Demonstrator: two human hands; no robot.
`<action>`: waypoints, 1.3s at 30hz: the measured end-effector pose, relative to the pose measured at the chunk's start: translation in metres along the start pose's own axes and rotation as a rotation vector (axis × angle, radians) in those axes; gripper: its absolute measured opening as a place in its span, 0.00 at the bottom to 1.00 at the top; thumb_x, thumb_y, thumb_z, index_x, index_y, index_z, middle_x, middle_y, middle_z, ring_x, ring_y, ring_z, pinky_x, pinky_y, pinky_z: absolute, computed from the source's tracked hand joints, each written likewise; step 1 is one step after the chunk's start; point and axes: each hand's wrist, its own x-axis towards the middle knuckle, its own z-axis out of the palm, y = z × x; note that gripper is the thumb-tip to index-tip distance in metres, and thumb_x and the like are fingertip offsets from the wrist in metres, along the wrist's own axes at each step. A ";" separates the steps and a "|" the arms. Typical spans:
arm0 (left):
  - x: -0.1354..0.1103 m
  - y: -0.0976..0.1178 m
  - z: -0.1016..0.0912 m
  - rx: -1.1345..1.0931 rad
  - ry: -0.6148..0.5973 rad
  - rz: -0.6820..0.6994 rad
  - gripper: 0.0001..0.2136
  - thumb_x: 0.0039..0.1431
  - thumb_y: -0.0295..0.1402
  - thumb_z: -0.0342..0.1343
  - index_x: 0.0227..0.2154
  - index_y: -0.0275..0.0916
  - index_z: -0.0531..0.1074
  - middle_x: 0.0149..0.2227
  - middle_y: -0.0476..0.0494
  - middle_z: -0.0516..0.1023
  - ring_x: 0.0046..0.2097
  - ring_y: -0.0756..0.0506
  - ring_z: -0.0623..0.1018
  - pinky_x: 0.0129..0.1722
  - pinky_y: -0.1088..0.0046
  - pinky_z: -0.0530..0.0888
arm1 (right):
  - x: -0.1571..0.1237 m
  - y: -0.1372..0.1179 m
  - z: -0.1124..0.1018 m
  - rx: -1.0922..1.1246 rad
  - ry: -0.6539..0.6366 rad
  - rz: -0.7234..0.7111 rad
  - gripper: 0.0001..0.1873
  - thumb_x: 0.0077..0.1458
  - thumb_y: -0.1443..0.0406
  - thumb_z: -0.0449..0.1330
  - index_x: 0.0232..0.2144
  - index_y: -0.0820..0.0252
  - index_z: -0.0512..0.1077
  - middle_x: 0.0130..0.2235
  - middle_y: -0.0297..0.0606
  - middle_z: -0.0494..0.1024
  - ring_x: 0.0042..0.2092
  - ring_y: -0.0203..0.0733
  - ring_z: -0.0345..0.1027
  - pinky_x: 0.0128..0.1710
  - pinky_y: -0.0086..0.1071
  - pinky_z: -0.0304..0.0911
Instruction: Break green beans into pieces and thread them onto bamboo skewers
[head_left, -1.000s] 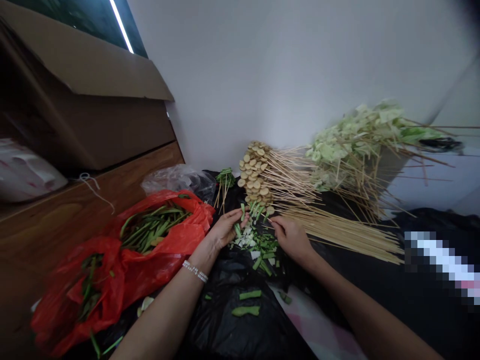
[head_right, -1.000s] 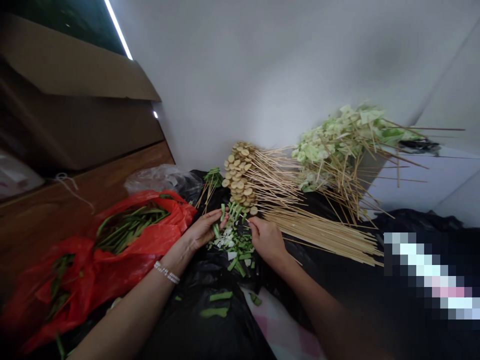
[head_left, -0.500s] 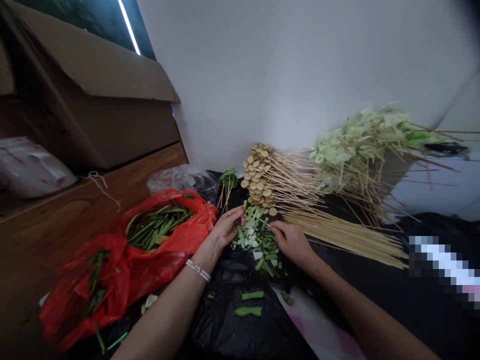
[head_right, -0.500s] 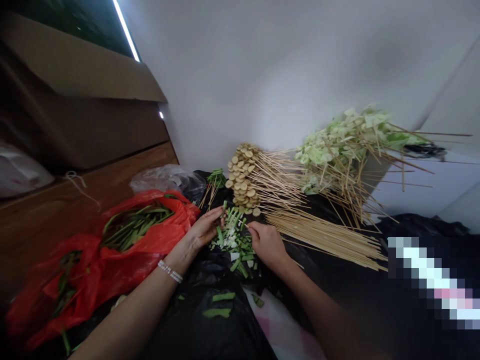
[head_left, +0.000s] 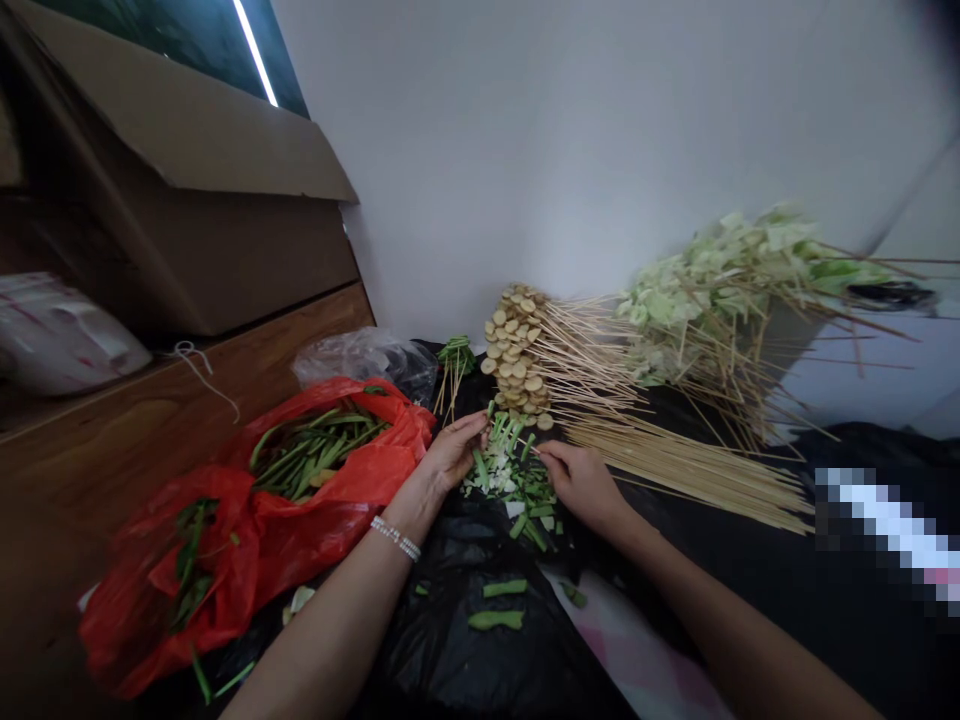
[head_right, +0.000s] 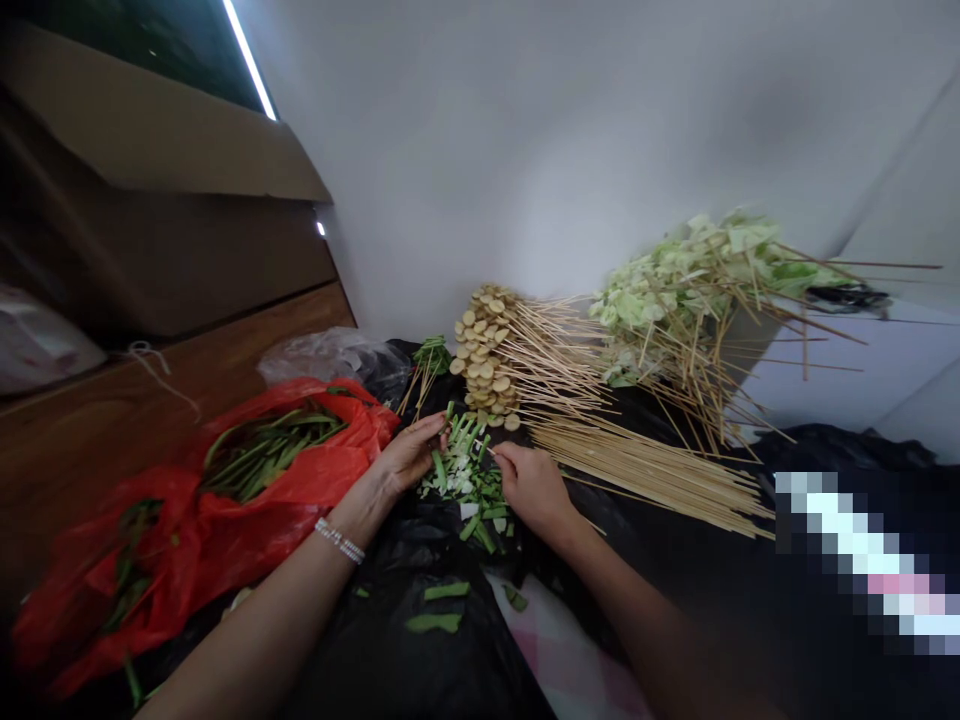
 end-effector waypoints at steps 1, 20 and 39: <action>0.000 0.000 0.000 0.005 -0.001 -0.005 0.05 0.50 0.16 0.60 0.28 0.30 0.77 0.24 0.46 0.76 0.25 0.54 0.74 0.24 0.83 0.72 | 0.000 0.000 0.000 -0.002 -0.001 0.002 0.15 0.59 0.64 0.49 0.37 0.58 0.76 0.30 0.37 0.79 0.30 0.39 0.70 0.32 0.28 0.58; -0.007 0.004 -0.001 0.037 -0.052 -0.123 0.04 0.49 0.20 0.62 0.28 0.33 0.76 0.29 0.45 0.78 0.29 0.50 0.77 0.30 0.76 0.75 | -0.002 -0.004 0.001 0.064 0.046 -0.049 0.14 0.59 0.66 0.49 0.34 0.58 0.76 0.25 0.34 0.76 0.26 0.36 0.66 0.29 0.27 0.55; -0.015 -0.006 0.009 0.191 -0.199 0.066 0.13 0.40 0.28 0.70 0.30 0.32 0.73 0.28 0.46 0.76 0.27 0.52 0.76 0.26 0.81 0.72 | 0.001 -0.002 0.001 0.050 0.092 -0.108 0.14 0.59 0.66 0.49 0.38 0.59 0.75 0.32 0.38 0.79 0.32 0.38 0.70 0.34 0.28 0.59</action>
